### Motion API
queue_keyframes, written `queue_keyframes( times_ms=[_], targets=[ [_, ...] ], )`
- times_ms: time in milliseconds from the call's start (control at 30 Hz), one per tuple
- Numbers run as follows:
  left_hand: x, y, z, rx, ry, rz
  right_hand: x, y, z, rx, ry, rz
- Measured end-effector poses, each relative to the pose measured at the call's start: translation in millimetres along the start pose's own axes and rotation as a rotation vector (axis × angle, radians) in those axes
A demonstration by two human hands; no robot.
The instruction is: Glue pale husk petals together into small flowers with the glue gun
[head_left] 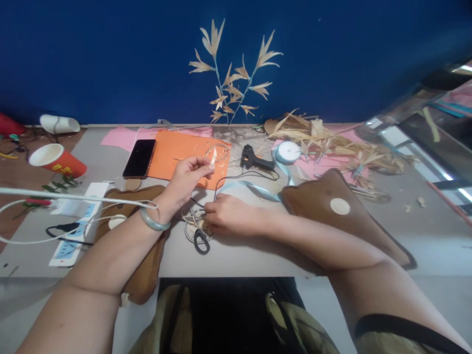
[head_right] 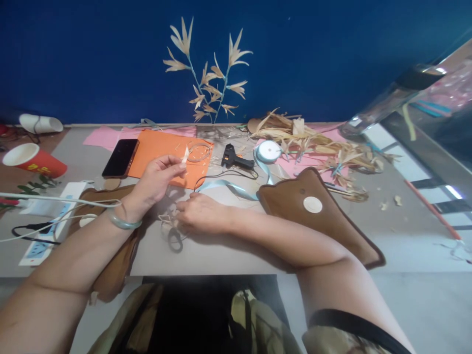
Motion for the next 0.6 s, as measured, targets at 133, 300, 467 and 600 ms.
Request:
queue_keyframes(
  times_ms=[133, 300, 467, 600],
  targets=[
    [0.9, -1.7, -0.4, 0.019, 0.008, 0.002, 0.5, -9.3, 3.6, 0.008, -0.016, -0.018],
    [0.9, -2.5, -0.8, 0.028, 0.021, -0.008, -13.7, -6.7, -0.7, -0.003, -0.082, 0.230],
    [1.1, -2.4, -0.7, 0.030, 0.020, 0.005, -34.8, -9.8, -5.4, 0.034, -0.195, 0.635],
    [0.2, -3.6, -1.5, 0.027, 0.027, 0.001, -46.0, -17.2, -8.3, 0.071, -0.269, 0.924]
  ],
)
Point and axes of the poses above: each hand's wrist, its own z-axis towards the middle knuckle, its own y-axis out of the back of the hand, x = y × z, the point moved 8 cm from there along z, towards the middle knuckle, and after that the axes turned 12 degrees about -z, right-handed, at the moved point
